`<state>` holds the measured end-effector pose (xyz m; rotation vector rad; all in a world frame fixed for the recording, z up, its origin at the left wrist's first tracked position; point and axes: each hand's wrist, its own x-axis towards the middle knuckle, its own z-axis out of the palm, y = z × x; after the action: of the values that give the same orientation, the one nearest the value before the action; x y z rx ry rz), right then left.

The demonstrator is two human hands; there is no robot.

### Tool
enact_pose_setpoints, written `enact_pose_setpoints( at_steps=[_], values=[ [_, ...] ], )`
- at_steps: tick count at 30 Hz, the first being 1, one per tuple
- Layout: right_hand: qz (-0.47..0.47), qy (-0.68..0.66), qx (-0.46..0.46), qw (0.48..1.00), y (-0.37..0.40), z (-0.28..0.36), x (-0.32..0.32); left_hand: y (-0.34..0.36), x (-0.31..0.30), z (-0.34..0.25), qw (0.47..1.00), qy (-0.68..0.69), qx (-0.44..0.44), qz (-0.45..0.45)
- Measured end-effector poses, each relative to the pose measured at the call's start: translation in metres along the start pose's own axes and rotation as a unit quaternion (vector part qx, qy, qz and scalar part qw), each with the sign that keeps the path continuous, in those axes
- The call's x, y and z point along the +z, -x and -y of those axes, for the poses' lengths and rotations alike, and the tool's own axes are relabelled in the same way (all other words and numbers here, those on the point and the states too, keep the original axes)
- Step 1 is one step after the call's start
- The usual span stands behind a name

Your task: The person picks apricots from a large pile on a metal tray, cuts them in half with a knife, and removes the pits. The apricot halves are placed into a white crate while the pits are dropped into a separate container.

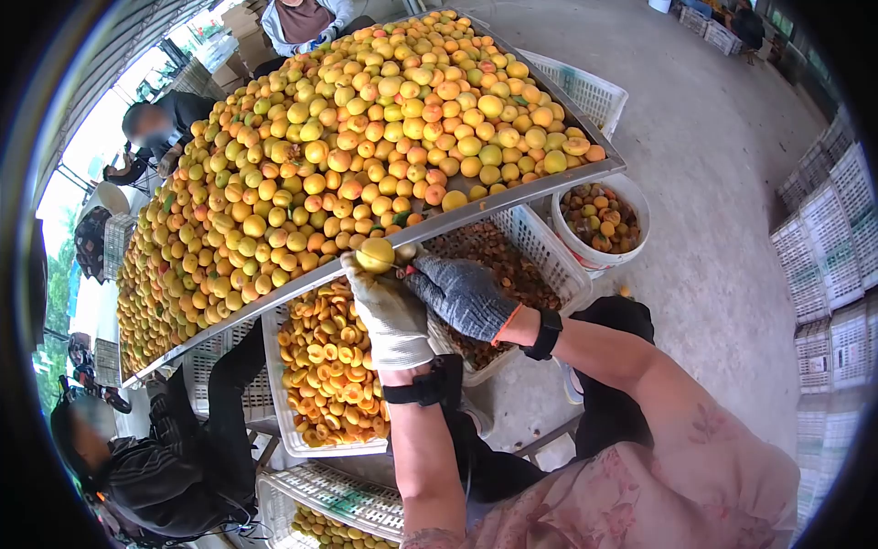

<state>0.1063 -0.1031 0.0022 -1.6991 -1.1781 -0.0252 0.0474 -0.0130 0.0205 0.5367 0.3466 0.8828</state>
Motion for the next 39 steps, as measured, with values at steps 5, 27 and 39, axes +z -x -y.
enact_pose_setpoints(
  at_steps=[5, 27, 39],
  values=[
    [0.015, -0.057, 0.045, 0.997, -0.014, 0.004, -0.015, 0.007, 0.016, -0.004, 0.985, -0.141, 0.066, -0.07],
    [-0.006, 0.044, -0.006, 0.999, -0.013, -0.001, -0.014, -0.001, 0.011, 0.006, 0.991, -0.098, 0.075, -0.043],
    [0.042, 0.063, -0.011, 0.997, -0.006, -0.009, -0.018, -0.007, 0.01, 0.012, 0.998, -0.038, 0.013, -0.046]
  ],
)
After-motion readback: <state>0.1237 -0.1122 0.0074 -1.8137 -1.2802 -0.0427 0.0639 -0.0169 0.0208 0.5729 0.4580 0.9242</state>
